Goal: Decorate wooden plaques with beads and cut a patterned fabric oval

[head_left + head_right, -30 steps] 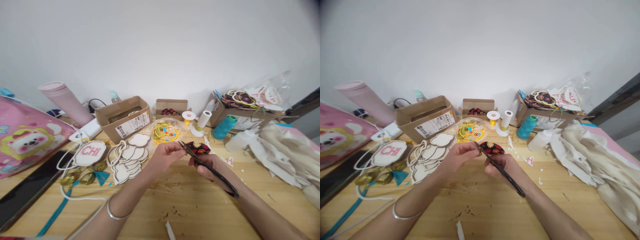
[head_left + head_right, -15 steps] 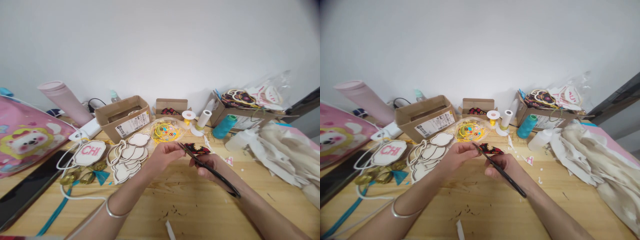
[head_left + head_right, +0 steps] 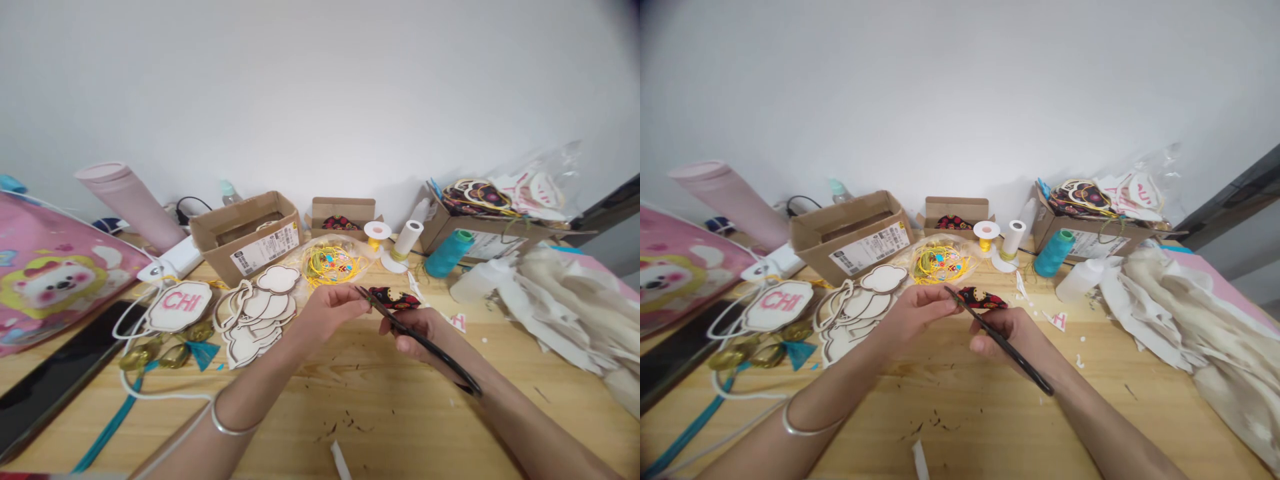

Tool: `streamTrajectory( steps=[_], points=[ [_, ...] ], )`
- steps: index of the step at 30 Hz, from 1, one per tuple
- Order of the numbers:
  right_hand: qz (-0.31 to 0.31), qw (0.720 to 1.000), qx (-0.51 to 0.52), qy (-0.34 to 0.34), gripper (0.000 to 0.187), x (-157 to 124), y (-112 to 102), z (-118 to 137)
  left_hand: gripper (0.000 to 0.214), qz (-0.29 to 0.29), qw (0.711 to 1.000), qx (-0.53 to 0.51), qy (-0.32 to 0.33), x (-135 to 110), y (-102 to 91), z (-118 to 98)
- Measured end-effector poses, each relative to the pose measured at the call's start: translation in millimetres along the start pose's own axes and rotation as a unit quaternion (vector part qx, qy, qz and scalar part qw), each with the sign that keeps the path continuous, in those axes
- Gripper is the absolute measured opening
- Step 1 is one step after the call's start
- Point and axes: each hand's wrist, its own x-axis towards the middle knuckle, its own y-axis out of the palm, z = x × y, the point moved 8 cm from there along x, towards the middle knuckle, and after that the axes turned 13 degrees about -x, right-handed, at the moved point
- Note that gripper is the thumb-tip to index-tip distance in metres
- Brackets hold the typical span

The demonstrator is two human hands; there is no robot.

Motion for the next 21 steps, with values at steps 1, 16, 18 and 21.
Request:
streamTrajectory(
  steps=[1, 16, 18, 21],
  points=[
    [-0.001, 1.0, 0.0, -0.005, 0.058, 0, 0, 1, 0.014, -0.001, 1.0, 0.001, -0.002, 0, -0.6, 1],
    [-0.04, 0.999, -0.008, 0.022, 0.061, -4, -3, 9, 0.019, -0.031, 0.999, 0.015, -0.012, -4, 4.6, -2],
    [-0.032, 0.999, -0.006, 0.015, 0.061, -1, -2, 4, 0.02, -0.048, 0.999, 0.02, -0.003, -3, 2.0, -4],
    [-0.018, 1.0, 0.002, 0.003, 0.06, 3, 0, 0, 0.019, -0.069, 0.998, 0.0, 0.002, -2, -0.8, -4]
  ],
)
